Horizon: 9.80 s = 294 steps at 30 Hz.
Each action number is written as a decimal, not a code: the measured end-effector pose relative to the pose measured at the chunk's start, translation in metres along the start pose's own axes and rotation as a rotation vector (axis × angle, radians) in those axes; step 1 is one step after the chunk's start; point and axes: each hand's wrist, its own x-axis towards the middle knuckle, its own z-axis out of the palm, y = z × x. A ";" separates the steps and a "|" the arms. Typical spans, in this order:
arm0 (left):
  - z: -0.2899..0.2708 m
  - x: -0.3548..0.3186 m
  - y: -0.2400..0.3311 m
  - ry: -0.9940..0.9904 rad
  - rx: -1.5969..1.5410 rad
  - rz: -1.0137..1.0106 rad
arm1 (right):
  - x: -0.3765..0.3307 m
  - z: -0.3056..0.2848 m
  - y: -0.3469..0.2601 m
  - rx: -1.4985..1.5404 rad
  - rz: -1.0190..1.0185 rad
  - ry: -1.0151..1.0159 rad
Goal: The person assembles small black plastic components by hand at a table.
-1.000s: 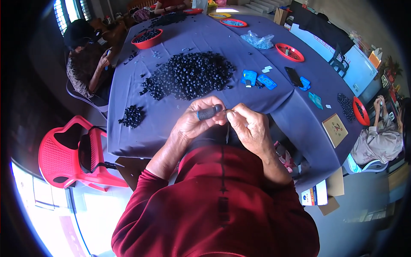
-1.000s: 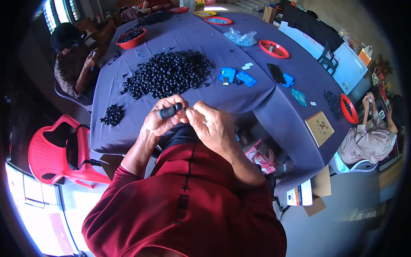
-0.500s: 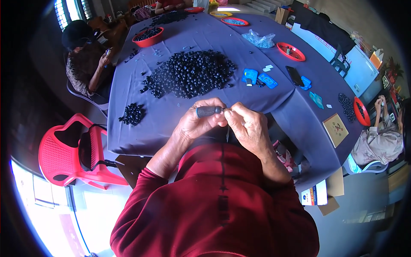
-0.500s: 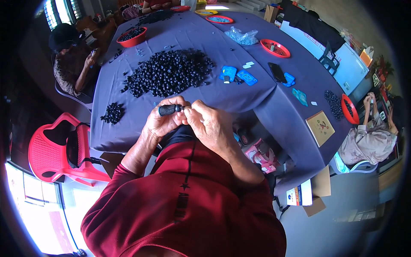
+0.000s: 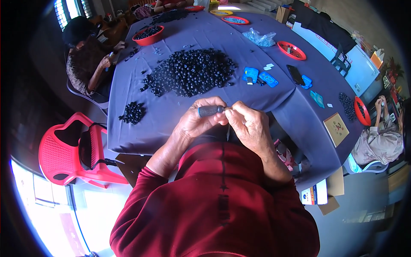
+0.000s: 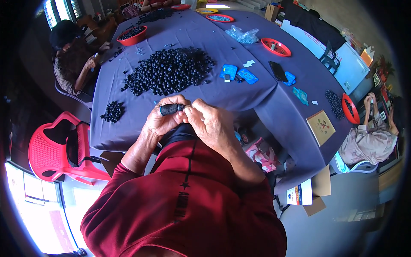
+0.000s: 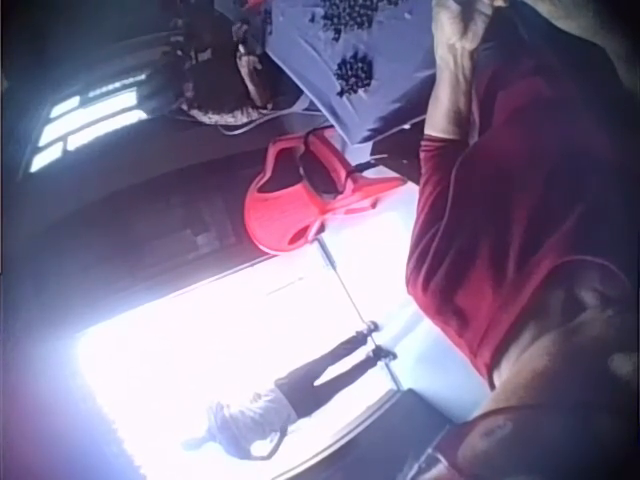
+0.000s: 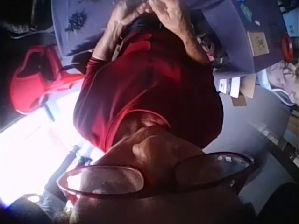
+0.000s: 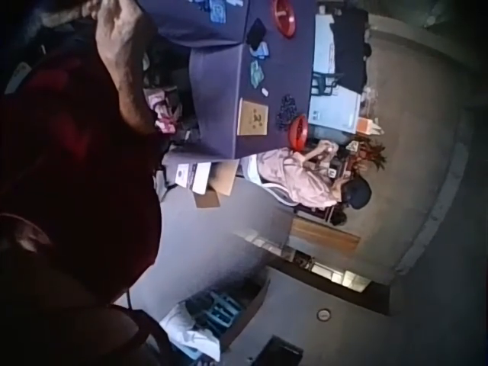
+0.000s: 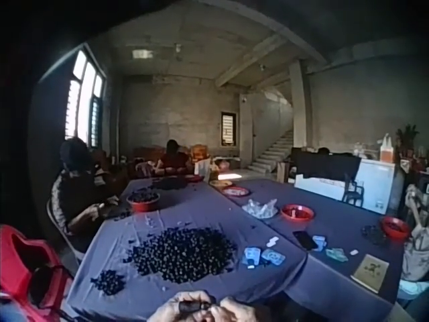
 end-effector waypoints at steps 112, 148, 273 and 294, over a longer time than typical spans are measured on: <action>-0.096 -0.074 0.046 0.709 2.124 0.303 | -0.006 0.013 -0.008 -0.125 -0.229 0.041; -0.278 -0.099 0.153 1.157 2.181 -0.304 | -0.003 0.027 0.010 -0.080 -0.167 0.008; -0.137 -0.098 0.054 0.746 2.410 0.131 | 0.001 0.000 0.002 0.098 0.071 0.086; -0.250 -0.108 0.151 0.844 2.379 0.056 | 0.001 0.012 0.010 -0.002 -0.015 0.010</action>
